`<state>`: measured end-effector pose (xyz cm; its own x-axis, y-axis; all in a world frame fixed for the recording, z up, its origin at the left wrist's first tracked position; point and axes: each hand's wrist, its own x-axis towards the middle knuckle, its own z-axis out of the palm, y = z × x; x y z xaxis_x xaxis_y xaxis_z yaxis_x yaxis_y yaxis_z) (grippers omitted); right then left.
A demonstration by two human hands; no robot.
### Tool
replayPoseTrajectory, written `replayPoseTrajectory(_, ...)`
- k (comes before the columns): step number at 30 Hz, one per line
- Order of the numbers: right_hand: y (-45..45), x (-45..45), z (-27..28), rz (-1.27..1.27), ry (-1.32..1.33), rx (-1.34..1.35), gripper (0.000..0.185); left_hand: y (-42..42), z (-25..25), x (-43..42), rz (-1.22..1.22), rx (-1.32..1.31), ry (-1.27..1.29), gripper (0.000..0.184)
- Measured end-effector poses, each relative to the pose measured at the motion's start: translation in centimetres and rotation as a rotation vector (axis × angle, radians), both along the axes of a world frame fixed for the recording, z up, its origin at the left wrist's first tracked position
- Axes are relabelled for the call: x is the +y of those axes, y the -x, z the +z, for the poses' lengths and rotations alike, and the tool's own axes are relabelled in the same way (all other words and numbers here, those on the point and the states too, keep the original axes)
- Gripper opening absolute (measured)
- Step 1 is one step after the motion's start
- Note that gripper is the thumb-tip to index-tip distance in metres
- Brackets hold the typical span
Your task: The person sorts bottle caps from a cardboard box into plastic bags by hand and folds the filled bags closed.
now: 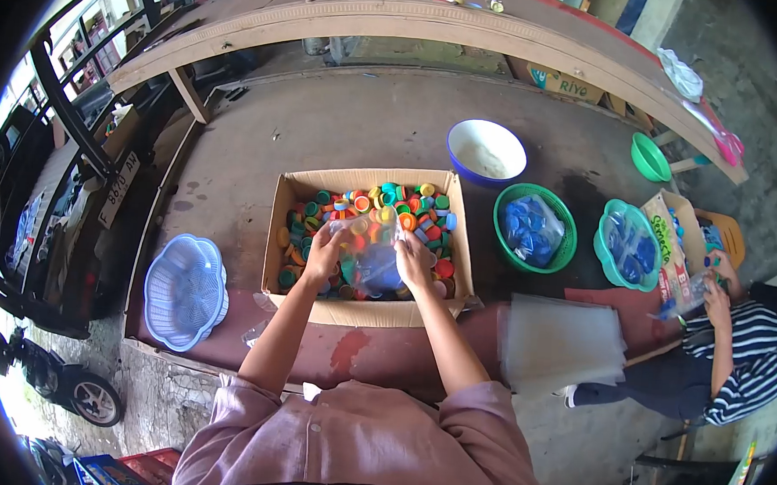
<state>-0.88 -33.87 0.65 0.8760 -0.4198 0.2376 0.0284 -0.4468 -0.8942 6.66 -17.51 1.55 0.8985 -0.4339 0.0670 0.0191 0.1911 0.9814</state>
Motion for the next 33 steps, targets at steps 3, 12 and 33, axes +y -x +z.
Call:
replayPoseTrajectory(3,0.6,0.9,0.7,-0.037,0.017,0.011,0.016,-0.1,-0.5,-0.1,0.063,0.029,0.065,0.015)
replayPoseTrajectory(12,0.6,1.0,0.2,-0.066,0.043,-0.106,0.019,-0.8,-0.7,1.3,0.228,-0.079,0.248,0.010)
replayPoseTrajectory(33,0.7,1.3,1.4,0.027,0.013,-0.075,0.016,-0.2,3.2,0.9,0.349,-0.280,-0.019,0.040)
